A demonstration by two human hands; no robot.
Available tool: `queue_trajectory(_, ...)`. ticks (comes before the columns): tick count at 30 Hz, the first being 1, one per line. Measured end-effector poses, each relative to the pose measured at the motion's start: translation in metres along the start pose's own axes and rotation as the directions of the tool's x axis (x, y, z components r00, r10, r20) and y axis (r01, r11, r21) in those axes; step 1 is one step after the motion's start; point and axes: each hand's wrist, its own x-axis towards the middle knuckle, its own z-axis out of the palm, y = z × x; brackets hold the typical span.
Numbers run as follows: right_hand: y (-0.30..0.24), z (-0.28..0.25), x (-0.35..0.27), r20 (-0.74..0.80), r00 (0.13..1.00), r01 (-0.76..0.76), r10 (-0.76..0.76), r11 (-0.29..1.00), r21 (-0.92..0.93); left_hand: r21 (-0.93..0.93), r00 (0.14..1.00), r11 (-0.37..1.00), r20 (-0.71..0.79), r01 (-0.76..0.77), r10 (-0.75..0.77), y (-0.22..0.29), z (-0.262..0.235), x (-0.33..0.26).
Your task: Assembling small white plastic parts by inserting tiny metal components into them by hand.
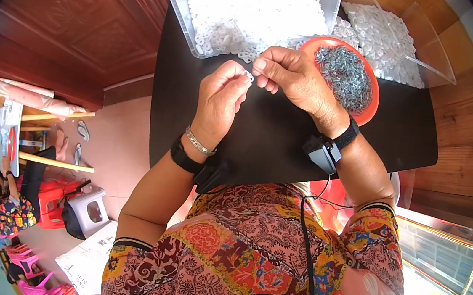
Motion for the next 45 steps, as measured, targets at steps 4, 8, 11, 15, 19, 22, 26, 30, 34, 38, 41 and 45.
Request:
queue_trajectory(4,0.001,0.002,-0.001,-0.001,1.0,0.011,-0.011,1.0,-0.004,0.008,1.0,1.0,-0.001,0.022,-0.022,-0.002,0.001,0.0)
queue_trajectory(8,0.0,0.005,-0.003,-0.002,1.0,0.026,-0.026,0.999,-0.02,0.0,1.0,1.0,0.011,0.011,-0.011,-0.005,0.002,0.001)
queue_trajectory(11,0.0,0.006,-0.004,-0.022,0.999,0.033,-0.033,0.999,-0.017,0.014,1.0,0.999,-0.002,0.03,-0.03,-0.003,0.002,0.0)
queue_trajectory(15,-0.001,0.004,-0.004,-0.056,0.998,0.028,-0.034,0.993,-0.115,0.003,0.999,0.999,-0.019,0.038,-0.038,-0.002,0.003,0.0)
queue_trajectory(19,0.002,0.007,-0.003,-0.049,0.998,0.032,-0.039,0.991,-0.133,0.01,0.999,0.999,-0.015,0.05,-0.049,-0.003,0.002,0.001)
queue_trajectory(22,0.006,0.008,-0.003,-0.077,0.993,0.077,-0.09,0.985,-0.155,-0.002,1.0,1.0,-0.005,0.03,-0.03,-0.003,0.001,0.001)
queue_trajectory(26,0.006,0.007,-0.002,-0.108,0.991,0.055,-0.077,0.981,-0.188,-0.004,0.999,0.999,-0.009,0.037,-0.037,-0.003,0.002,0.001)
queue_trajectory(30,0.008,0.008,-0.002,-0.107,0.989,0.084,-0.106,0.979,-0.187,0.01,1.0,1.0,-0.006,0.026,-0.026,-0.003,0.002,0.001)
queue_trajectory(34,0.007,0.01,-0.003,-0.105,0.989,0.081,-0.106,0.972,-0.223,0.01,1.0,1.0,0.0,0.023,-0.023,-0.004,0.002,0.001)
queue_trajectory(38,0.007,0.013,-0.004,-0.108,0.988,0.081,-0.11,0.967,-0.241,0.015,1.0,1.0,0.008,0.012,-0.012,-0.005,0.004,-0.001)
queue_trajectory(41,0.01,0.015,-0.005,-0.122,0.986,0.073,-0.11,0.96,-0.27,-0.037,0.999,0.999,-0.017,0.033,-0.034,-0.005,0.007,-0.002)
queue_trajectory(45,0.011,0.018,-0.004,-0.133,0.977,0.12,-0.168,0.943,-0.31,-0.029,0.997,1.0,-0.072,0.0,-0.002,-0.01,0.008,-0.003)
